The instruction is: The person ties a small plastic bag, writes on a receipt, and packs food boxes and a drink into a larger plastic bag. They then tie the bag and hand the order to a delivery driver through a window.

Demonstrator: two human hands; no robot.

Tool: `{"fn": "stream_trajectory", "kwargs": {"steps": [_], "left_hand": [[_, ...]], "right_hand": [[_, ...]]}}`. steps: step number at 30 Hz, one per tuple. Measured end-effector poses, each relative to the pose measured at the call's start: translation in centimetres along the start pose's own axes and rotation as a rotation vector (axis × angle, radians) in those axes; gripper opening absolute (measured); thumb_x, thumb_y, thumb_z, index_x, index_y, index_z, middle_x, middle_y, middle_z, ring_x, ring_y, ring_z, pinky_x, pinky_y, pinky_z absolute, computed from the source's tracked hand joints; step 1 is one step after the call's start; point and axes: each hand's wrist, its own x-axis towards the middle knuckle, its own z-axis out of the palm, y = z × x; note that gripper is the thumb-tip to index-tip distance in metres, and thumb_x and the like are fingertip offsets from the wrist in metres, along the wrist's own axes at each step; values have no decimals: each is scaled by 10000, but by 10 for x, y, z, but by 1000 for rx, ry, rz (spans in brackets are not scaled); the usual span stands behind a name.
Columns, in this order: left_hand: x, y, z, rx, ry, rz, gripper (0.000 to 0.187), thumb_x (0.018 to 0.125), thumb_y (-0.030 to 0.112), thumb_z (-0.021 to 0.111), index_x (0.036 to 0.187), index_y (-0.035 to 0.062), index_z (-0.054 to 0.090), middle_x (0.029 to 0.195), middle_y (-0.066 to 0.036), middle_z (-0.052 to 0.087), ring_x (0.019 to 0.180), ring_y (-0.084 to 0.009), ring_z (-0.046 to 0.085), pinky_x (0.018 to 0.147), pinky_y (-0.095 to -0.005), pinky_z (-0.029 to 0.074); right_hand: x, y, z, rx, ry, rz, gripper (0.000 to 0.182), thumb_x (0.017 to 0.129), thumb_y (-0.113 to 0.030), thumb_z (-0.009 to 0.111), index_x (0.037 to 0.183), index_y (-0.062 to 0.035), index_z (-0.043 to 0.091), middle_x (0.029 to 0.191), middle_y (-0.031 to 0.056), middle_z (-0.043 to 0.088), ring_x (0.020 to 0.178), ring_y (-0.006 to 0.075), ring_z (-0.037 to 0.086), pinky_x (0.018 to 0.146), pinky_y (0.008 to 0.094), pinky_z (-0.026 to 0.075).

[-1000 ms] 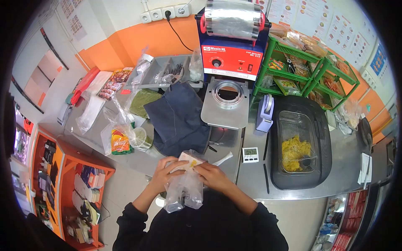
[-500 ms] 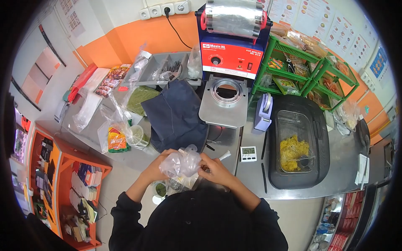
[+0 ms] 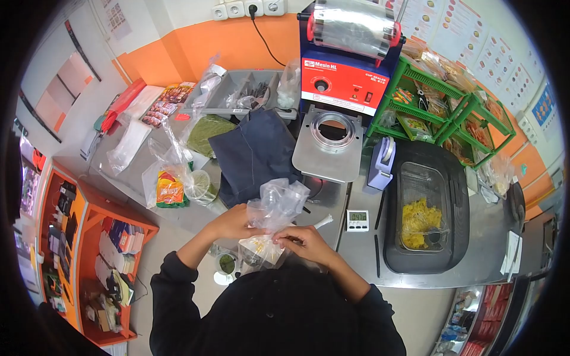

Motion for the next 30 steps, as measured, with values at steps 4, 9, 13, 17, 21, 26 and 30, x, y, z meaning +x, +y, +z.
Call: {"fn": "stream_trajectory", "kwargs": {"steps": [4,9,13,17,21,26,30], "left_hand": [[10,-2,-4,-22,-154,17,310,830,315,680,993,52,652,815,-155,667,681,-300,657,632,-355,508],[11,1,-8,-106,-116,54,295,826,289,687,989,45,651,803,-150,669,678,-298,656,631,-351,507],[8,5,-8,-156,-93,52,277,799,242,697,983,42,646,756,-174,659,735,-339,661,657,-393,508],[3,-13,1,-116,-61,100,279,798,236,699,987,38,643,752,-173,649,703,-342,648,627,-402,492],[1,-21,5,-154,6,178,283,798,239,704,981,31,641,719,-165,637,671,-337,637,604,-394,480],[4,-2,-6,-174,-18,78,282,801,225,704,983,20,637,725,-158,652,696,-319,655,630,-361,499],[9,-1,-3,-249,-109,-80,247,821,194,686,953,-8,634,742,-129,678,712,-232,696,647,-306,520]], "right_hand": [[1,-7,2,-282,61,-118,157,828,-46,670,984,-34,673,977,87,670,766,173,652,696,273,501],[-4,-7,12,-405,187,-200,144,819,-16,665,959,-24,636,878,87,629,703,192,630,646,292,504],[-6,1,20,-416,354,-191,133,806,-11,669,917,-5,595,824,93,594,656,184,597,587,296,494],[-7,12,25,-403,433,-177,143,798,-30,682,893,-5,577,803,91,584,612,169,568,552,287,470],[-5,17,25,-381,436,-78,150,765,-36,698,850,-5,578,789,88,569,622,205,553,550,302,452],[1,-7,21,-506,365,-299,145,737,-16,693,842,-4,593,789,96,577,687,254,576,602,328,475],[2,-21,20,-264,106,-161,115,794,-18,685,886,1,619,981,97,623,807,191,627,702,279,510]]}}
